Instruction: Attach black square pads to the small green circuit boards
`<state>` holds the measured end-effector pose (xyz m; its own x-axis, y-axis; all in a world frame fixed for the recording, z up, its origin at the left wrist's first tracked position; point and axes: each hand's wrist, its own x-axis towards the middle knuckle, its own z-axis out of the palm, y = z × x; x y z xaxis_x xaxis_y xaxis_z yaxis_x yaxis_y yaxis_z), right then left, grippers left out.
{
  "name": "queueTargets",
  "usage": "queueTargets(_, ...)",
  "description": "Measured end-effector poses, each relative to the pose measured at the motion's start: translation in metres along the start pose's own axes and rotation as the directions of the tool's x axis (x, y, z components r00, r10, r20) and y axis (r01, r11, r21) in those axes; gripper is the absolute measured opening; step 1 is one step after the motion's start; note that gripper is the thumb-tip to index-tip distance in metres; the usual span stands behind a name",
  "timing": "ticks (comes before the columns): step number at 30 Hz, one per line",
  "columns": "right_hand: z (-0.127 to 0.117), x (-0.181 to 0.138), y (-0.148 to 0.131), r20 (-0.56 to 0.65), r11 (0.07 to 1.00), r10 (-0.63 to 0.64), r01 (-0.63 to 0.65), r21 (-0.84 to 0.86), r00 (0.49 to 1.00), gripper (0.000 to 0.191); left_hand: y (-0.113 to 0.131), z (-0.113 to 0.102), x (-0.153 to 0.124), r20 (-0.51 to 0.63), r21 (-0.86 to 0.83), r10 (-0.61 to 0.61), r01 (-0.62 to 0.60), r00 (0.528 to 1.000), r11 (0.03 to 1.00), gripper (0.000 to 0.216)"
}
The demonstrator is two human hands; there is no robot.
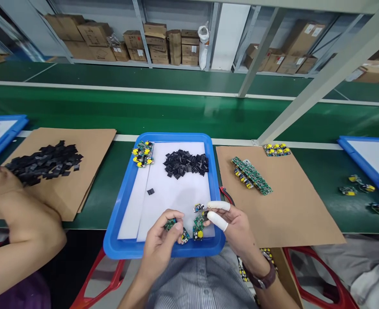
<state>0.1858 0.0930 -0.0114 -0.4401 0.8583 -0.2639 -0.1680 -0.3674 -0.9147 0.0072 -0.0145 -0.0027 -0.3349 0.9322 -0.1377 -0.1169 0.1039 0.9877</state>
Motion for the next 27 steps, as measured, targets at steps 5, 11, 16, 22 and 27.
queueTargets(5, 0.006, -0.001, 0.001, 0.063, 1.000, 0.019, -0.021, 0.019, 0.998, 0.031, 0.003, 0.021, 0.006, 0.018, 0.100, 0.041, -0.042, 0.999, 0.994, 0.018)
queueTargets(11, 0.014, -0.005, 0.006, 0.093, 0.999, -0.029, 0.025, 0.043, 0.995, 0.032, 0.007, 0.032, 0.012, -0.025, 0.177, 0.210, -0.202, 0.977, 0.963, 0.014)
queueTargets(16, 0.008, -0.008, 0.014, 0.169, 0.997, 0.026, -0.038, 0.069, 0.985, 0.029, 0.007, 0.029, 0.011, -0.097, 0.213, 0.176, -0.152, 0.980, 0.965, 0.008)
queueTargets(22, 0.009, -0.009, 0.017, 0.136, 0.999, -0.004, -0.002, 0.048, 0.991, 0.028, 0.009, 0.025, 0.006, -0.049, 0.166, 0.135, -0.125, 0.990, 0.978, 0.011)
queueTargets(27, 0.011, -0.009, 0.014, 0.114, 0.981, -0.174, 0.182, -0.070, 0.978, 0.016, 0.007, 0.020, 0.003, -0.045, 0.185, 0.005, 0.004, 0.999, 0.983, 0.006)
